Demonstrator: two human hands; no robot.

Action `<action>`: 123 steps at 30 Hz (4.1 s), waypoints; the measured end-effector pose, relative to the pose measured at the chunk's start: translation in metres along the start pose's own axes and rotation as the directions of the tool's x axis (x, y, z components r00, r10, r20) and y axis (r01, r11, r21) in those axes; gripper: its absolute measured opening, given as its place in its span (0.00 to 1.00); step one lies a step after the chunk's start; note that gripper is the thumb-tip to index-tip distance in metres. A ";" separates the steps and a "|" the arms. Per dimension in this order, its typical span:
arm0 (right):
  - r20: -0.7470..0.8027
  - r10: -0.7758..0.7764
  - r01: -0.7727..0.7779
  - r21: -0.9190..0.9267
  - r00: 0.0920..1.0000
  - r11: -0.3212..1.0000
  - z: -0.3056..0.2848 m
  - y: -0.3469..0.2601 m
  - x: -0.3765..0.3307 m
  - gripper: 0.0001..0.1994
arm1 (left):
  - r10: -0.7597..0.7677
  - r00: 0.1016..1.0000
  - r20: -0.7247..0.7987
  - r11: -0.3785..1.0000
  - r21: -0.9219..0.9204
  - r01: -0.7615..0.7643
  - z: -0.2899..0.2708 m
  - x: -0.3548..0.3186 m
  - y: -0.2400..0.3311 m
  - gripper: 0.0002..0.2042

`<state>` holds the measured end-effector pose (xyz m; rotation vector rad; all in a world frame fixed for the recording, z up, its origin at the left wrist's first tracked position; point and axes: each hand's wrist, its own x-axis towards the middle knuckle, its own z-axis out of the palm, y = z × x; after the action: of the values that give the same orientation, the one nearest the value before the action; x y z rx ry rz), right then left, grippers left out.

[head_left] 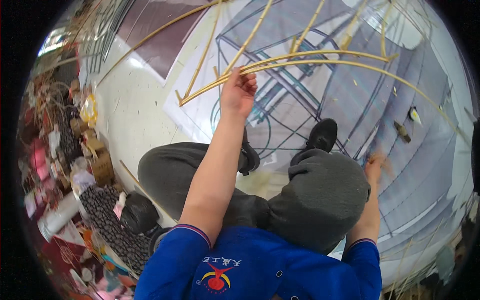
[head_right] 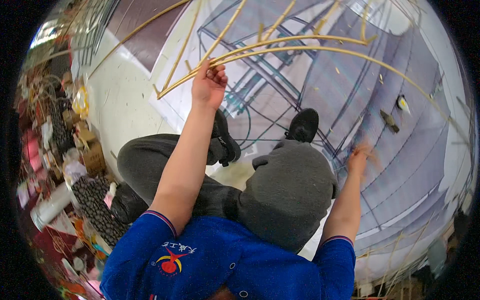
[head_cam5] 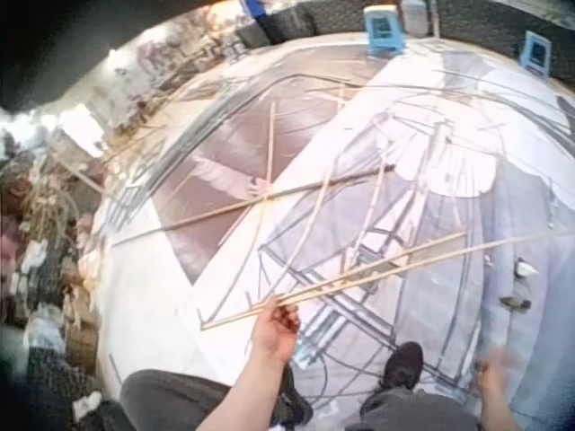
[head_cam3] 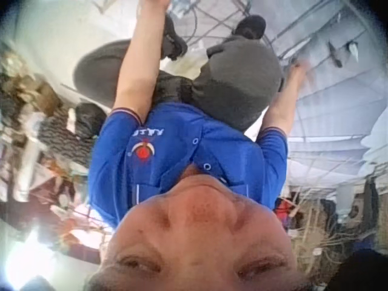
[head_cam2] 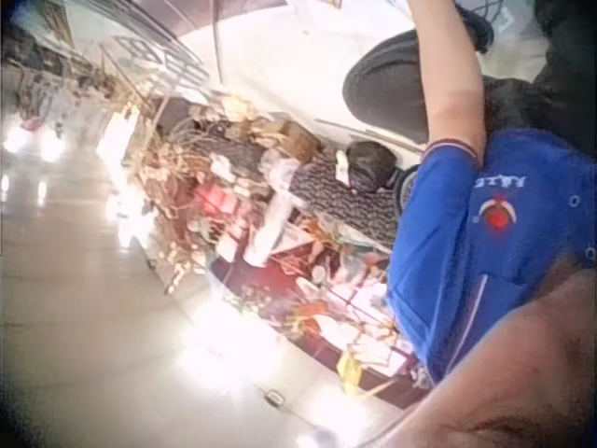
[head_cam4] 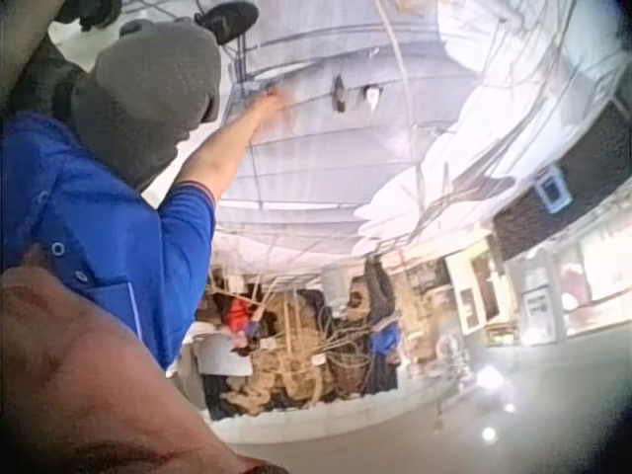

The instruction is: The person constructs a bamboo frame by shaping and aligning bamboo strips, applying glue to the joints from a bottle, and tying thread around the connections.

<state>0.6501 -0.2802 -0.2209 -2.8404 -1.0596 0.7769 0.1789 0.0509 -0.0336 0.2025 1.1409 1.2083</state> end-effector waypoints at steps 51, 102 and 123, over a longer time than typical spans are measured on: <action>0.198 -0.374 0.119 0.728 0.906 0.675 -0.019 -0.085 -0.106 0.04 | -0.033 0.999 -0.030 0.984 0.174 0.038 -0.019 0.020 -0.008 0.26; -0.111 -0.632 0.517 0.690 0.767 0.506 -0.396 -0.355 -0.197 0.08 | -0.179 0.490 0.853 0.728 0.449 -0.518 0.176 -0.162 0.096 0.11; -0.068 -0.781 0.624 0.646 0.621 0.440 -0.372 -0.403 -0.202 0.05 | -0.011 0.576 0.817 0.612 0.461 -0.642 0.129 -0.147 0.149 0.07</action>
<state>0.4412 -0.0359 0.2677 -1.5159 -1.5047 1.0956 0.1983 0.0477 0.2113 1.5238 0.7358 0.7485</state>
